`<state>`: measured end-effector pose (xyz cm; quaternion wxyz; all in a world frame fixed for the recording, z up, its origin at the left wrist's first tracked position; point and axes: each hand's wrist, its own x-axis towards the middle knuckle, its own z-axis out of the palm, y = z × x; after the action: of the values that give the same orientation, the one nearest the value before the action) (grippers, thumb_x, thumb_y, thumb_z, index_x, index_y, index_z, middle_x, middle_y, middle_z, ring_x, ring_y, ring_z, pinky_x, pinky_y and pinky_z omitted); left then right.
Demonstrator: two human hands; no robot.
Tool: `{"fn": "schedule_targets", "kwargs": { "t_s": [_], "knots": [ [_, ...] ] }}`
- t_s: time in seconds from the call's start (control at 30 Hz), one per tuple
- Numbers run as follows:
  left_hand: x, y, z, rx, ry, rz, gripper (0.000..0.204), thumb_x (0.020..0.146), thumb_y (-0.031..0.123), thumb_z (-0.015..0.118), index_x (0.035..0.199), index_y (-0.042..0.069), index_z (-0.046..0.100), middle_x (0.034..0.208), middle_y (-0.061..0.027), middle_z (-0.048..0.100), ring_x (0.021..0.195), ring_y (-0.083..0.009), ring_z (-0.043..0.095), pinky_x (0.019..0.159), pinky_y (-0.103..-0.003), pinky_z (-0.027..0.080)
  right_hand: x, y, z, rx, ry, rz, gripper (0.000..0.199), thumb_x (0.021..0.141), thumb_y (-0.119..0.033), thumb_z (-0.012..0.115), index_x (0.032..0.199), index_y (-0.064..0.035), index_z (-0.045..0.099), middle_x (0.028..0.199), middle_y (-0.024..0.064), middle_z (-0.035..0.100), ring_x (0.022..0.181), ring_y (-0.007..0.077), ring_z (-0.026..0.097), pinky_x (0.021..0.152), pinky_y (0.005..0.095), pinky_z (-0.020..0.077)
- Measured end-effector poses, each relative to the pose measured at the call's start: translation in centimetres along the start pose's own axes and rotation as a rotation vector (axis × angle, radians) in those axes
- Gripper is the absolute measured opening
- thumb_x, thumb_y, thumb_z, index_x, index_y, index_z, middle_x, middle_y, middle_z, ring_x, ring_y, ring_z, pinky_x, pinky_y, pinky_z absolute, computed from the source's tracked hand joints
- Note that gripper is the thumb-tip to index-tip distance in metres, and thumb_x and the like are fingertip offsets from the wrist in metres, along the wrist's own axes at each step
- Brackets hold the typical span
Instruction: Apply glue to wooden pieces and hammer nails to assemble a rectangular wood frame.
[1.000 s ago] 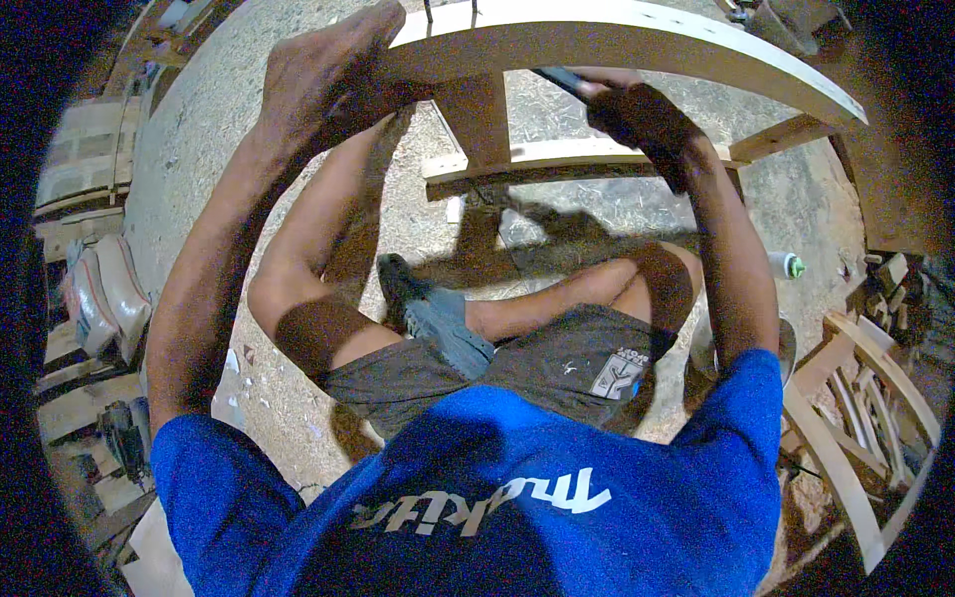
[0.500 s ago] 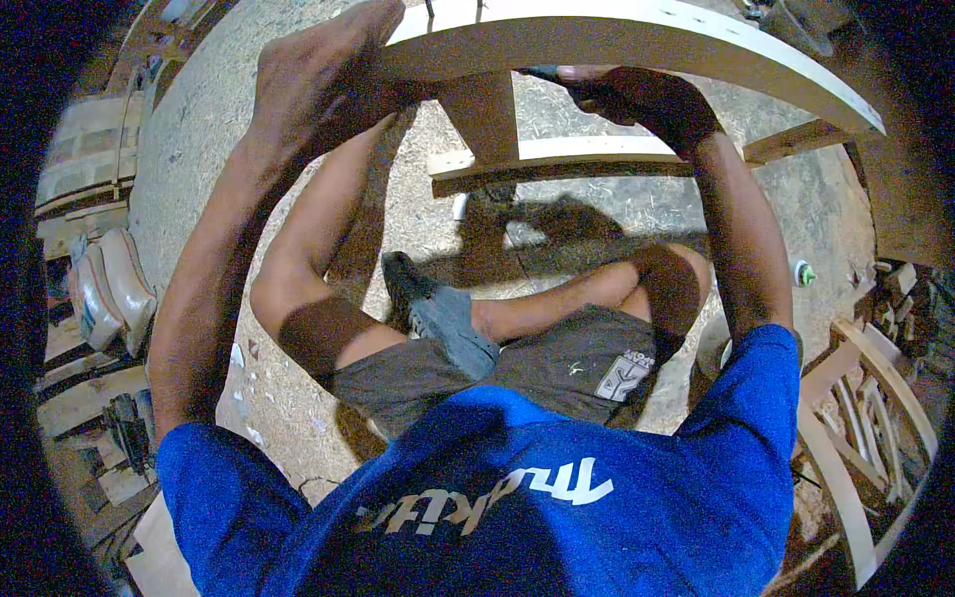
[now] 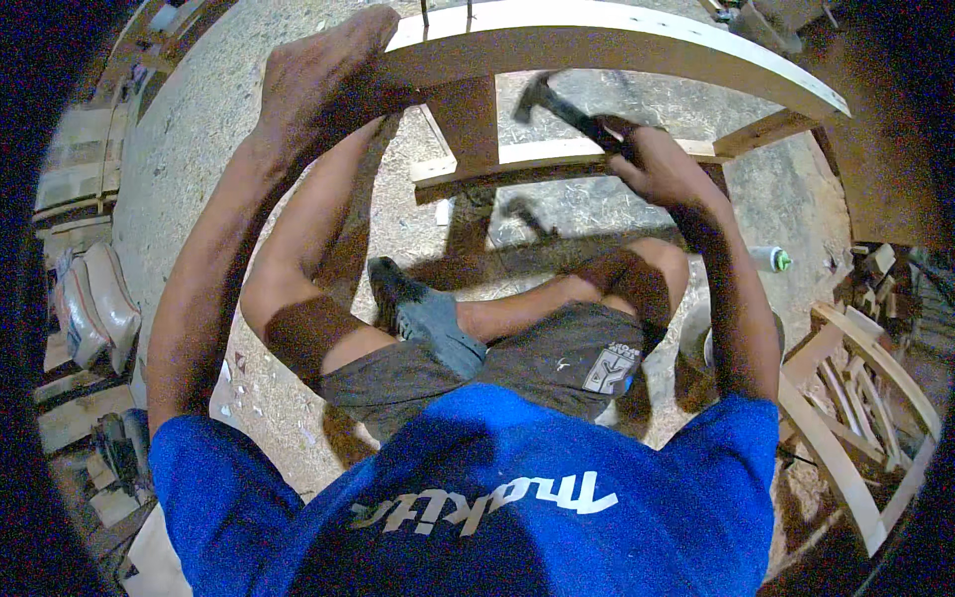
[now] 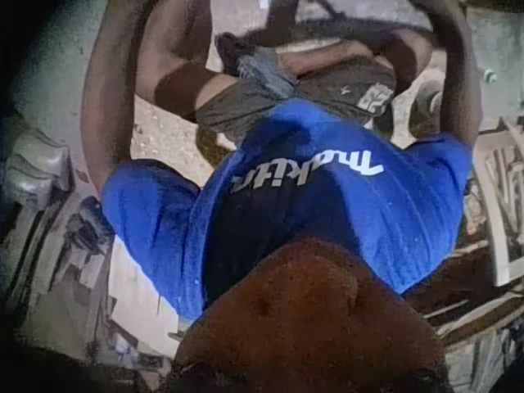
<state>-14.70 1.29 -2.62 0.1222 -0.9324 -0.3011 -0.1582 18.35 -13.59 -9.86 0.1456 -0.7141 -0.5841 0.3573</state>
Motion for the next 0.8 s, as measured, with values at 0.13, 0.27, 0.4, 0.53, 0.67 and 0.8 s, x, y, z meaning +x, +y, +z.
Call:
{"fn": "schedule_targets", "kwargs": {
  "t_s": [0.13,0.27,0.4,0.53,0.67,0.8],
  "knots": [
    [-0.3,-0.3,0.6,-0.039,0.101,0.058,0.061,0.081,0.049,0.077,0.123,0.011,0.057,0.095,-0.0146,0.068,0.081,-0.0355,0.070,0.066,-0.045,0.055,-5.5,-0.5,-1.4,-0.226,-0.019,-0.184,0.045,0.091,-0.012,0.067,0.133,-0.0024,0.056,0.101,0.0230,0.069,0.088,0.0388,0.065,0.077,0.0419,0.0510],
    [-0.6,-0.3,1.0,-0.014,0.106,0.023,0.056,0.078,0.054,0.077,0.107,0.012,0.054,0.094,-0.0131,0.067,0.084,-0.0377,0.069,0.066,-0.047,0.055,-9.7,-6.1,-3.6,-0.238,0.046,-0.257,0.045,0.092,-0.005,0.065,0.136,-0.0048,0.055,0.091,0.0179,0.065,0.077,0.0255,0.059,0.071,0.0362,0.0484],
    [-0.7,-0.3,1.0,-0.053,0.164,0.050,0.057,0.078,0.055,0.077,0.108,0.012,0.053,0.093,-0.0131,0.067,0.083,-0.0365,0.070,0.065,-0.046,0.056,-13.0,-9.0,-5.9,-0.069,0.300,-0.197,0.045,0.093,-0.005,0.063,0.137,-0.0072,0.057,0.078,0.0000,0.056,0.065,0.0056,0.049,0.055,0.0244,0.0403],
    [-0.8,-0.5,1.2,-0.075,0.175,0.079,0.057,0.071,0.037,0.087,0.106,0.003,0.057,0.087,-0.0158,0.068,0.076,-0.0349,0.072,0.061,-0.043,0.057,-15.5,-8.3,-10.3,-0.162,0.610,-0.366,0.043,0.095,-0.009,0.063,0.138,-0.0049,0.056,0.090,0.0027,0.059,0.076,0.0086,0.052,0.062,0.0258,0.0408],
    [-0.7,-0.6,1.6,-0.046,0.241,0.104,0.055,0.068,0.038,0.089,0.095,0.006,0.053,0.084,-0.0131,0.067,0.071,-0.0307,0.073,0.056,-0.041,0.057,-14.6,-11.8,-12.3,-0.690,0.956,-0.445,0.045,0.095,-0.007,0.063,0.139,-0.0061,0.055,0.102,0.0071,0.061,0.085,0.0121,0.054,0.071,0.0279,0.0426],
    [-0.7,-0.5,1.5,-0.050,0.264,0.115,0.055,0.068,0.039,0.088,0.094,0.006,0.054,0.082,-0.0127,0.067,0.070,-0.0291,0.073,0.055,-0.039,0.057,-10.7,-17.9,-6.9,-0.707,0.884,-0.338,0.047,0.094,-0.004,0.063,0.141,-0.0073,0.055,0.114,0.0114,0.063,0.093,0.0155,0.055,0.080,0.0300,0.0444]
  ]
}}
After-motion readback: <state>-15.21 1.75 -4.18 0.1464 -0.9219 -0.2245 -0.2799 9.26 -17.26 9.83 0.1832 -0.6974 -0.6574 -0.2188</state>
